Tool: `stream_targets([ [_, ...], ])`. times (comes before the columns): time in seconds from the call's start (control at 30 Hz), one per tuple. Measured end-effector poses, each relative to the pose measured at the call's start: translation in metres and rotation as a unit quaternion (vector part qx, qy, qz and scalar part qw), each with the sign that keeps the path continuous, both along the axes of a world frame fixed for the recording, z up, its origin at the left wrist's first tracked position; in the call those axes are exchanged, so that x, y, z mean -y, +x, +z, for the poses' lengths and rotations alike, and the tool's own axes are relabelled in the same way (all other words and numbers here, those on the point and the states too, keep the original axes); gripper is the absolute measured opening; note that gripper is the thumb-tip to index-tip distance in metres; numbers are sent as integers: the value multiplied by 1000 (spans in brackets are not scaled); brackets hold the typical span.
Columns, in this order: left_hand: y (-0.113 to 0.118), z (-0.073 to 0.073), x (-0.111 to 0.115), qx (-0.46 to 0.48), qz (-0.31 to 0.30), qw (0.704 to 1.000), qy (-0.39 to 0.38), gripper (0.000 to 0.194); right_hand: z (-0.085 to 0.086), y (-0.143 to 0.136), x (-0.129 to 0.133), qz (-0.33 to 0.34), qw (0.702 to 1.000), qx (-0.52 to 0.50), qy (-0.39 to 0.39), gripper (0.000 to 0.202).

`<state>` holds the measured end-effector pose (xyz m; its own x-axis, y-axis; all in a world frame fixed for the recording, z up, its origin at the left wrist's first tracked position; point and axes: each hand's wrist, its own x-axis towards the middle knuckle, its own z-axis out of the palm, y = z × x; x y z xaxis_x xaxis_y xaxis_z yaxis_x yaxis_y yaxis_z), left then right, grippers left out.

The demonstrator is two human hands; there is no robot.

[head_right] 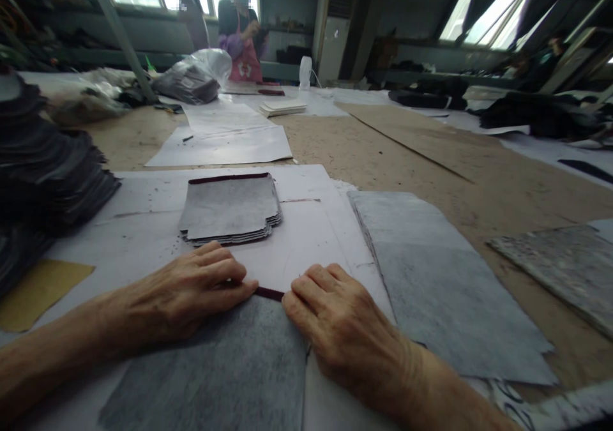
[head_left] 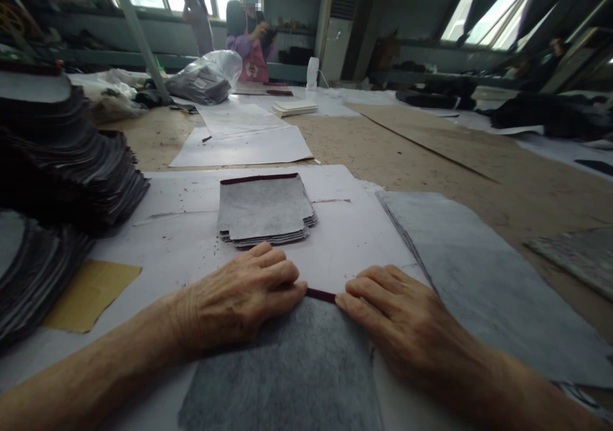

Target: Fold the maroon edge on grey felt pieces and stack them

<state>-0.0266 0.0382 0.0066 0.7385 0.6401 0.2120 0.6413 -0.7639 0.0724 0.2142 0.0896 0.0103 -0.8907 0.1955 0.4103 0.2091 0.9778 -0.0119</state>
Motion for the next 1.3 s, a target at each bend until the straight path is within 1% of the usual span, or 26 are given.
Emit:
stream_targets([
  [0.13, 0, -1, 1, 18, 2, 1000, 8, 29, 3, 8, -5, 17, 999, 18, -32, 24],
  [0.33, 0, -1, 1, 30, -4, 999, 15, 32, 2, 17, -9, 13, 998, 23, -64, 25],
  [0.43, 1, -1, 1, 36, -5, 999, 20, 33, 2, 21, -10, 34, 998, 34, -42, 26],
  [0.57, 1, -1, 0, 44, -4, 999, 30, 33, 4, 31, -9, 58, 996, 65, 23, 32],
  [0.63, 1, -1, 0, 45, -3, 998, 35, 32, 5, 37, -8, 37, 997, 55, 37, 31],
  [0.7, 1, -1, 0, 43, -2, 998, 39, 32, 6, 39, -5, -22, 999, 8, 48, 26],
  [0.8, 1, -1, 1, 37, -2, 998, 48, 31, 8, 26, 2, -123, 987, -87, 48, 20],
  [0.87, 2, -2, 2, 33, 0, 998, 53, 30, 8, 6, 10, -148, 982, -112, 22, 19],
  [0.97, 2, -3, 1, 31, 8, 999, 44, 28, 4, -27, 21, -136, 988, -71, -20, 22],
  [1.0, 1, -3, 1, 32, 10, 999, 35, 28, 1, -36, 25, -128, 990, -50, -20, 24],
  [1.07, -2, -2, 0, 43, 14, 999, 17, 28, -4, -46, 30, -109, 994, -26, 8, 26],
  [1.17, -15, 0, 0, 100, 36, 994, -30, 26, -10, -46, 31, -84, 995, -18, 44, 30],
  [1.23, -23, 3, 2, 148, 62, 984, -79, 22, -11, -42, 28, -76, 996, -25, 43, 33],
  [1.3, -30, 5, 4, 173, 87, 973, -124, 22, -12, -40, 26, -70, 996, -36, 37, 34],
])
